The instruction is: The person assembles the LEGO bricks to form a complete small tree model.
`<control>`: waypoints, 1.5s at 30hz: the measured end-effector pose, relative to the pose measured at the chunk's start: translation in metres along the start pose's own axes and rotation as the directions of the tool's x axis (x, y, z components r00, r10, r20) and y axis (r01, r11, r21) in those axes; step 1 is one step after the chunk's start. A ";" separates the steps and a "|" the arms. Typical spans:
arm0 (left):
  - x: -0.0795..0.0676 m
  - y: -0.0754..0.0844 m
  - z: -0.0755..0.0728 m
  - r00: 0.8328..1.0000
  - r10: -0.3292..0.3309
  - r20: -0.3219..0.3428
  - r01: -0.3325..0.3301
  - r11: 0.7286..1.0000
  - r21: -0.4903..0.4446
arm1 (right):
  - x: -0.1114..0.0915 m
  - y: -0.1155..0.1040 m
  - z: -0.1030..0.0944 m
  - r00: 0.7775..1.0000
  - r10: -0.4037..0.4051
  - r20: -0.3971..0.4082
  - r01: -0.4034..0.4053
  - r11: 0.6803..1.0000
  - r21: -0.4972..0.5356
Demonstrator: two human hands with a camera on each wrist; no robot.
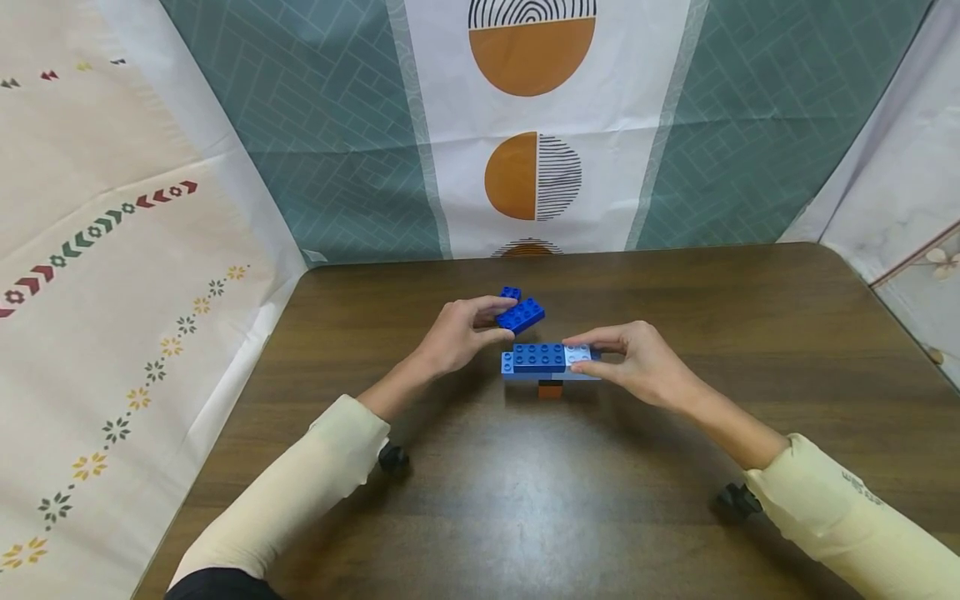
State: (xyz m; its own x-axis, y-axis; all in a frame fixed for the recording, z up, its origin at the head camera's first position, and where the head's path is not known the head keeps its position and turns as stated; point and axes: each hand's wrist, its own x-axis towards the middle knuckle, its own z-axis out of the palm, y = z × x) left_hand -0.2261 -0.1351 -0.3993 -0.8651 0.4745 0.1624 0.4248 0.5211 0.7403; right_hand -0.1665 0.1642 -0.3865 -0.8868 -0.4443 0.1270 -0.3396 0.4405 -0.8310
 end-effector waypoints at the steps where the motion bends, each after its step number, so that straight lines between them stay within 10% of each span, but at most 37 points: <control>1: -0.002 0.003 -0.002 1.000 0.010 -0.003 -0.010 1.000 -0.012 | 0.000 -0.001 0.000 1.000 -0.001 0.001 0.001 1.000 0.000; 15: -0.017 0.031 -0.003 0.973 0.219 0.065 -0.205 0.962 -0.178 | 0.002 0.001 0.000 1.000 -0.019 0.000 0.019 1.000 -0.001; 45: -0.020 0.034 0.002 0.946 0.236 0.224 -0.201 0.965 -0.165 | 0.002 0.003 -0.001 1.000 0.003 0.028 -0.004 1.000 0.006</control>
State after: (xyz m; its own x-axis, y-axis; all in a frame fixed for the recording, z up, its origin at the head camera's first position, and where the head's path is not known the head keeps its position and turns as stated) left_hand -0.1942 -0.1255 -0.3785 -0.6584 0.7304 0.1818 0.5403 0.2904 0.7898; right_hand -0.1697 0.1648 -0.3883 -0.8790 -0.4643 0.1090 -0.3346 0.4375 -0.8346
